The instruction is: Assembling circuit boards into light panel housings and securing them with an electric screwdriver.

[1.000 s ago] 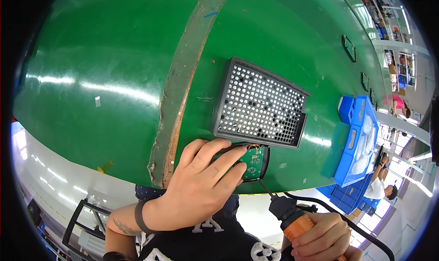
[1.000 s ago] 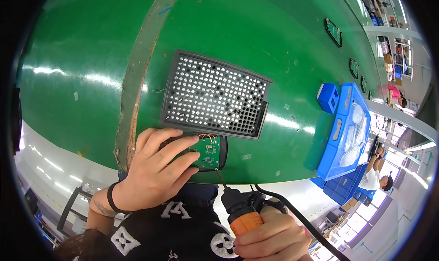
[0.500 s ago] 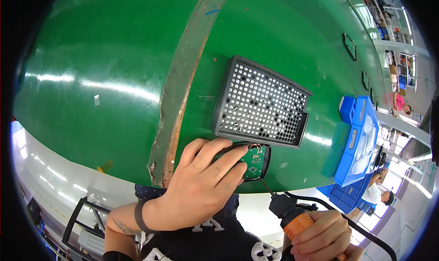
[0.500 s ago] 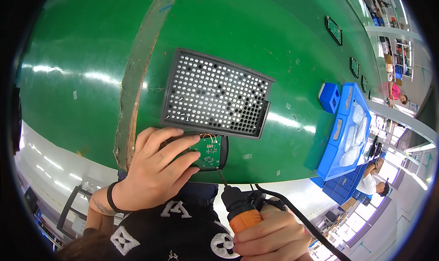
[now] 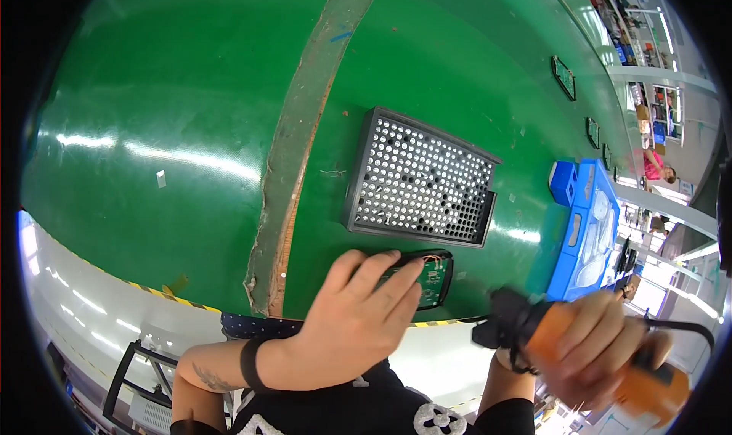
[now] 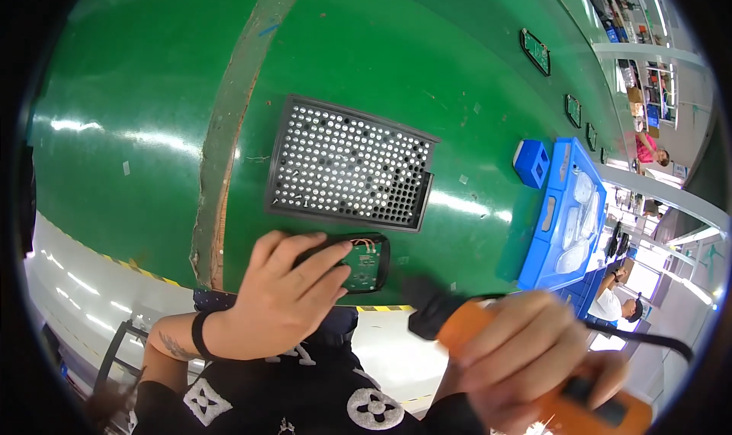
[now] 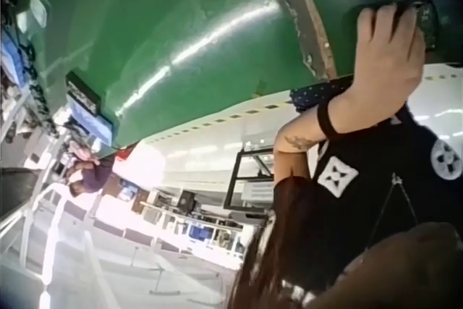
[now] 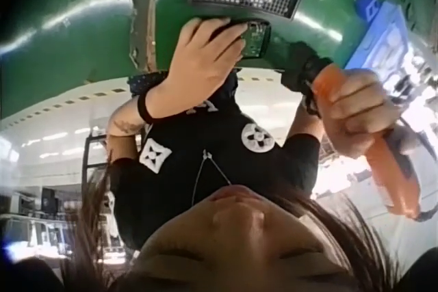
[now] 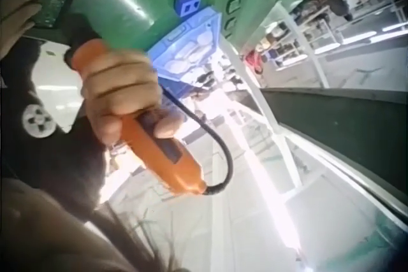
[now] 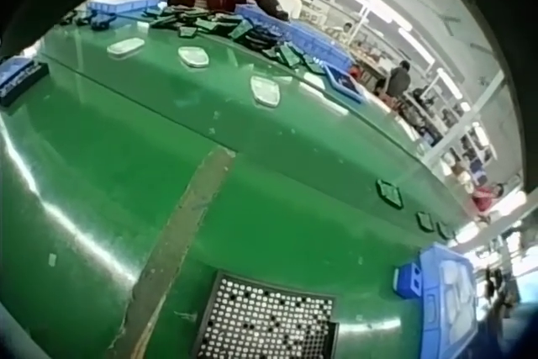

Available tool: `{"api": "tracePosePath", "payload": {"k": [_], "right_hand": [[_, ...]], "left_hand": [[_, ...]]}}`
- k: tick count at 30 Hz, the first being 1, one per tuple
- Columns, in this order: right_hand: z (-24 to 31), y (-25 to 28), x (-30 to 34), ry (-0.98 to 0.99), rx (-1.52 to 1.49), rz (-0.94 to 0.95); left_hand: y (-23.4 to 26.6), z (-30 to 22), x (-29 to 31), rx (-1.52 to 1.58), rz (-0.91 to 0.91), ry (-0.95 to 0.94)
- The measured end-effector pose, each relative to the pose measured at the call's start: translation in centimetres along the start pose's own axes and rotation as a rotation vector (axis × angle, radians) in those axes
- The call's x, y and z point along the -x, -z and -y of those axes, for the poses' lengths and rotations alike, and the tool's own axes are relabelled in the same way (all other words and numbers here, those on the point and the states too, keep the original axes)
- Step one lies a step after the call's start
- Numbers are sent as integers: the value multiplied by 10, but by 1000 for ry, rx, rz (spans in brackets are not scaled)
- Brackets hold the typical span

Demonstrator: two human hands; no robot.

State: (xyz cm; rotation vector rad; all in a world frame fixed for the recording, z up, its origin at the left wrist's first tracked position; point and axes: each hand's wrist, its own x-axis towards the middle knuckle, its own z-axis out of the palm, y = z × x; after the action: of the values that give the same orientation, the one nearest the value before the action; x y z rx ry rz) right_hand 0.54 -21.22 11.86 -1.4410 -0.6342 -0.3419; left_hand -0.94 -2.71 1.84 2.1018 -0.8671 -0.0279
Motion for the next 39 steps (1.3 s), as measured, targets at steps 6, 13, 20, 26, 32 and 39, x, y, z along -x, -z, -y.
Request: {"api": "tracePosePath", "payload": {"k": [6, 13, 20, 26, 32, 39], "right_hand": [[-29, 11, -9, -22, 151, -206], [-34, 18, -7, -9, 154, -145], [-34, 10, -8, -33, 185, -159], [-34, 10, -8, -31, 170, -153], [-27, 4, -8, 41, 61, -213], [-16, -29, 6, 43, -148, -45]], "left_hand": [[-4, -2, -3, -16, -58, 123], [6, 9, -3, -34, -112, 297], [9, 9, 2, -14, -118, 291], [11, 9, 1, -16, -123, 301], [12, 9, 1, 32, -132, 341], [9, 11, 1, 51, -159, 326]]}}
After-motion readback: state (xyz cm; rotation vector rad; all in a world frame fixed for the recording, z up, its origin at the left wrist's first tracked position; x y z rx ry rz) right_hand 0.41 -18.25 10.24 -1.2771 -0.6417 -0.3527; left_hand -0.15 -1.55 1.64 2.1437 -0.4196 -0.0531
